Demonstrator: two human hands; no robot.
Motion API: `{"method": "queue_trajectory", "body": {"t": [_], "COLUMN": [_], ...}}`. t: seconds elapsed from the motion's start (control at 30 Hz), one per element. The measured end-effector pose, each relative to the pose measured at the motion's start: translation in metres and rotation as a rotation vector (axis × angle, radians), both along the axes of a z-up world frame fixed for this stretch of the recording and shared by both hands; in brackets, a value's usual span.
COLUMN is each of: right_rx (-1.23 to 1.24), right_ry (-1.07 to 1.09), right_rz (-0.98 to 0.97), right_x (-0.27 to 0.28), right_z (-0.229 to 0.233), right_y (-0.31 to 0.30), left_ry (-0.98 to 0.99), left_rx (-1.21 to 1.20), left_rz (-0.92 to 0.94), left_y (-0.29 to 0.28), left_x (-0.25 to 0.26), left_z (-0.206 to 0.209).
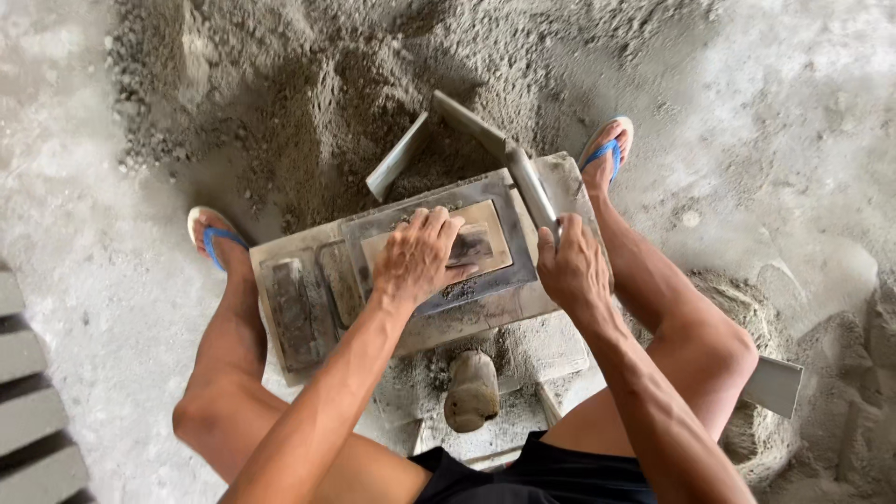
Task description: The person scoops wet concrete into a rectangular metal mold, levels the surface with a straight edge, and compacts the mixture. They then lift the mold and invert it to release a finished concrete brick onto a growing stack on the ground.
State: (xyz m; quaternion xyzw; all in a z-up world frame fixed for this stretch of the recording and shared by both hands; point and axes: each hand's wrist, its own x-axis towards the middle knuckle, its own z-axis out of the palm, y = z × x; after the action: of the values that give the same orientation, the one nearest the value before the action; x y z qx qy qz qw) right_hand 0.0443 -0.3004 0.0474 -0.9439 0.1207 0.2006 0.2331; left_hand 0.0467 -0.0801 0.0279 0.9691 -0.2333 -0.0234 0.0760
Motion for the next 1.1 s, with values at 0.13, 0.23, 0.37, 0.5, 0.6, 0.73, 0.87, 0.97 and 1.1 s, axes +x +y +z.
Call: {"method": "queue_trajectory", "body": {"t": [0.13, 0.23, 0.37, 0.5, 0.6, 0.73, 0.87, 0.97, 1.1], "right_rx": [0.209, 0.467, 0.497, 0.453, 0.454, 0.615, 0.708, 0.746, 0.607], "right_ry": [-0.510, -0.452, -0.392, -0.455, -0.525, -0.713, -0.536, -0.574, -0.056], "right_rz": [0.169, 0.202, 0.203, 0.269, 0.330, 0.487, 0.768, 0.929, 0.984], "right_x": [-0.011, -0.016, -0.029, -0.025, -0.032, -0.063, -0.132, -0.198, -0.284], "right_z": [0.006, 0.018, 0.053, 0.056, 0.043, 0.065, 0.057, 0.001, -0.089], "right_y": [0.015, 0.037, 0.049, 0.070, 0.107, 0.210, 0.334, 0.406, 0.423], "left_ry": [-0.043, -0.049, -0.158, -0.333, -0.201, -0.317, -0.407, -0.316, -0.030], "left_rx": [0.008, 0.002, -0.014, 0.014, -0.103, -0.019, -0.034, -0.075, -0.108], "left_rz": [-0.001, -0.029, -0.073, -0.028, 0.097, 0.366, 0.686, 0.922, 1.270], "left_y": [-0.002, 0.000, 0.000, 0.016, 0.056, 0.149, 0.250, 0.301, 0.291], "left_x": [-0.007, -0.005, -0.004, 0.001, -0.025, -0.094, -0.200, -0.285, -0.385], "left_z": [0.012, 0.013, -0.009, -0.005, 0.019, 0.089, 0.084, 0.027, -0.102]}}
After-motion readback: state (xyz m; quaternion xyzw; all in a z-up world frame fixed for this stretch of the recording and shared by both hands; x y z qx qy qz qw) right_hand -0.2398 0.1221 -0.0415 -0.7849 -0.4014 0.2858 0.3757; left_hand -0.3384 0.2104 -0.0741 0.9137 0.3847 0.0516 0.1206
